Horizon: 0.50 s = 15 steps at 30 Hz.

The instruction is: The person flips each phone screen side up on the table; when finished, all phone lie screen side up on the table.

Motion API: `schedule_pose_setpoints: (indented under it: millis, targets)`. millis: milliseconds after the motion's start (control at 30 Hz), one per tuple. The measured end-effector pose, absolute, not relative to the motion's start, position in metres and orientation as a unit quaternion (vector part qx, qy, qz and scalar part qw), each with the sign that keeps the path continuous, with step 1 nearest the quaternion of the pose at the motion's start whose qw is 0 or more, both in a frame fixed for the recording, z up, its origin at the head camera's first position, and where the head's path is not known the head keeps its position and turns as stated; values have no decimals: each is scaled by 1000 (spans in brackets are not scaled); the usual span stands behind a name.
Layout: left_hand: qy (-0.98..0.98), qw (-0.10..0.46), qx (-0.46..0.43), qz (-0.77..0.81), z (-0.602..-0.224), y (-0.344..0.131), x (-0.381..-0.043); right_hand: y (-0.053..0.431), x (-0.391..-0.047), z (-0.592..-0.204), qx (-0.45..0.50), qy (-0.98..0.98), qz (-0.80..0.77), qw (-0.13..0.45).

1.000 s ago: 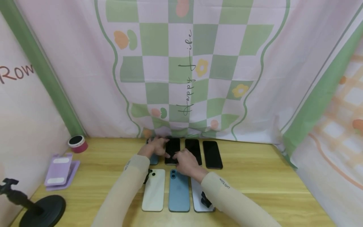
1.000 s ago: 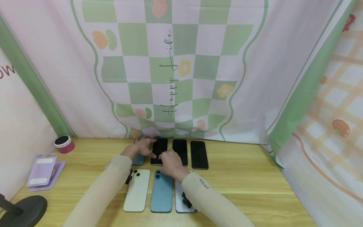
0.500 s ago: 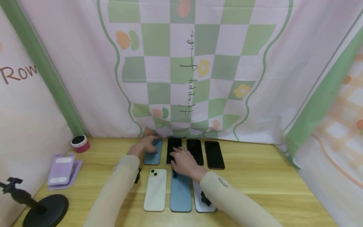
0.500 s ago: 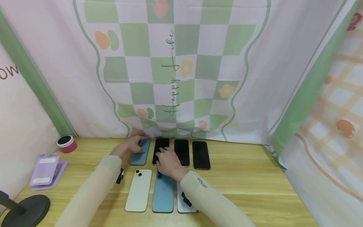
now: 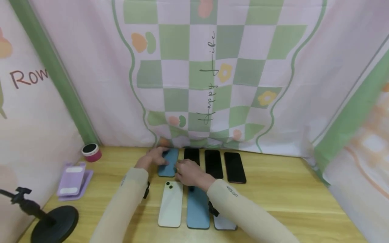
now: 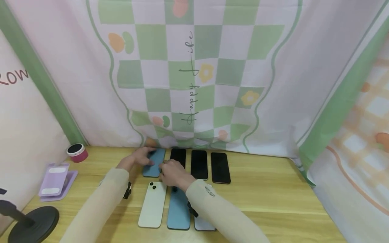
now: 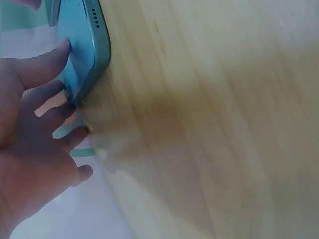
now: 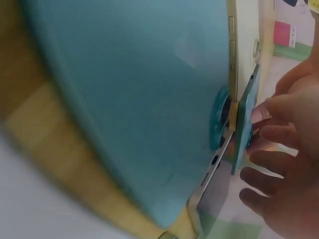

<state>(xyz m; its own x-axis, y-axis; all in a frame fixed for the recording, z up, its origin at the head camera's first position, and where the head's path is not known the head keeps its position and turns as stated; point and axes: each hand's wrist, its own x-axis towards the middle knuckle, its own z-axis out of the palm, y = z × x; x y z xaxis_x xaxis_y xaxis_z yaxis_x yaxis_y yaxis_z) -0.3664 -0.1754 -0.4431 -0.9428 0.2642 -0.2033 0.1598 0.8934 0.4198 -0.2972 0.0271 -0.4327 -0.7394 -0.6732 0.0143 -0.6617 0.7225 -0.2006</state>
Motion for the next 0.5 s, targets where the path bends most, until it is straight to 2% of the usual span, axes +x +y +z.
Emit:
schedule_pose_setpoints:
  millis: [167, 500]
  targets:
    - [964, 125, 114, 203, -444, -180, -366, 13, -305, -429, -335, 934, -90, 79]
    - [965, 117, 130, 196, -446, -183, -367, 0, -311, -435, -321, 943, -60, 69]
